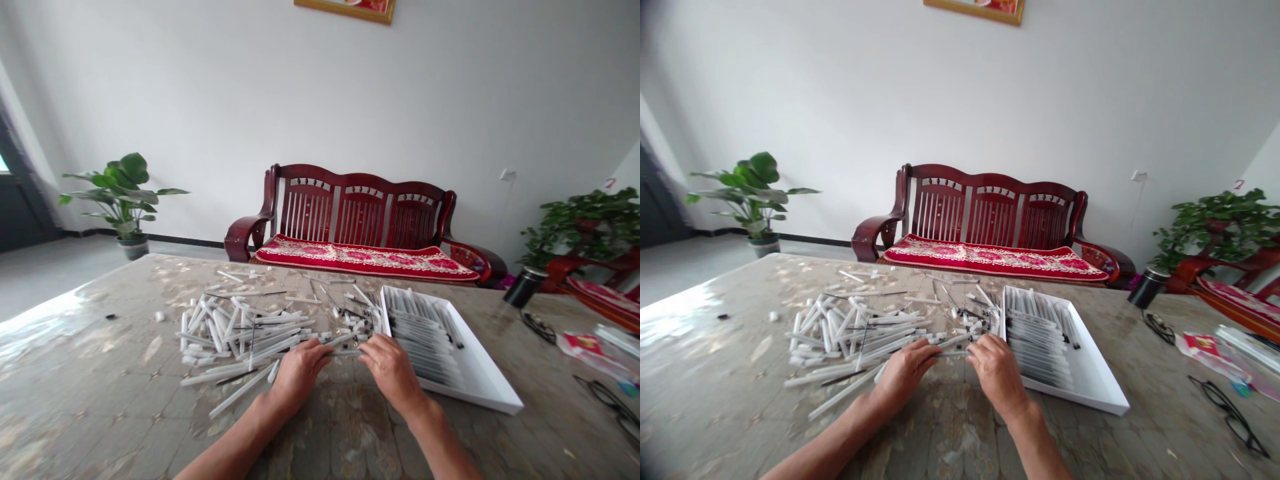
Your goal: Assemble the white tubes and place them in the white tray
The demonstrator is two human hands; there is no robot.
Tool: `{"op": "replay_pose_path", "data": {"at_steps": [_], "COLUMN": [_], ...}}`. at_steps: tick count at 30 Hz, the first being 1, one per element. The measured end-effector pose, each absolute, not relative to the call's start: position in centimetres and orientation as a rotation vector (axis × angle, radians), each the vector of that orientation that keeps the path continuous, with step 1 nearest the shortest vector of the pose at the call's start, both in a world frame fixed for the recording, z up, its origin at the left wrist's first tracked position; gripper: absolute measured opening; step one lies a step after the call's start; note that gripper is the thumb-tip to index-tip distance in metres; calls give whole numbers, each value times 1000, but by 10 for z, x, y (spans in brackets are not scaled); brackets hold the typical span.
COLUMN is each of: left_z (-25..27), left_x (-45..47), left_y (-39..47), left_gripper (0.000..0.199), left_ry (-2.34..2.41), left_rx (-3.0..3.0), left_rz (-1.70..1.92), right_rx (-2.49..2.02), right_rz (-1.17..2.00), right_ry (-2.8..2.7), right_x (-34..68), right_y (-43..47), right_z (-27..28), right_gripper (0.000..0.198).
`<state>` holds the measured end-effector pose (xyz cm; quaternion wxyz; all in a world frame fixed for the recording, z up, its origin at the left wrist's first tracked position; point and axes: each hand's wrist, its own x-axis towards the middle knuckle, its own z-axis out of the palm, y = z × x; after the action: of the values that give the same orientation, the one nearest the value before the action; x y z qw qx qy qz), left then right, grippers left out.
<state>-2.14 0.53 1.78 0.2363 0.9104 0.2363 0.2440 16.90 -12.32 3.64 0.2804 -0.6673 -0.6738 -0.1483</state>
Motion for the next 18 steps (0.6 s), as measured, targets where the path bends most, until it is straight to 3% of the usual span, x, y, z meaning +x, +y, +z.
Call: {"op": "replay_pose_path", "data": {"at_steps": [8, 18], "left_z": [17, 9], "left_x": [-22, -18], "left_y": [8, 0], "left_gripper": [19, 24], "left_ry": [523, 586], "left_rx": [2763, 2681], "left_rz": [729, 754], "right_rx": [-1850, -2013], "right_rz": [124, -21], "right_ry": [-1680, -1817], "right_x": [168, 157], "right_y": [-128, -134], "right_z": [53, 78], "right_gripper": [9, 21]}}
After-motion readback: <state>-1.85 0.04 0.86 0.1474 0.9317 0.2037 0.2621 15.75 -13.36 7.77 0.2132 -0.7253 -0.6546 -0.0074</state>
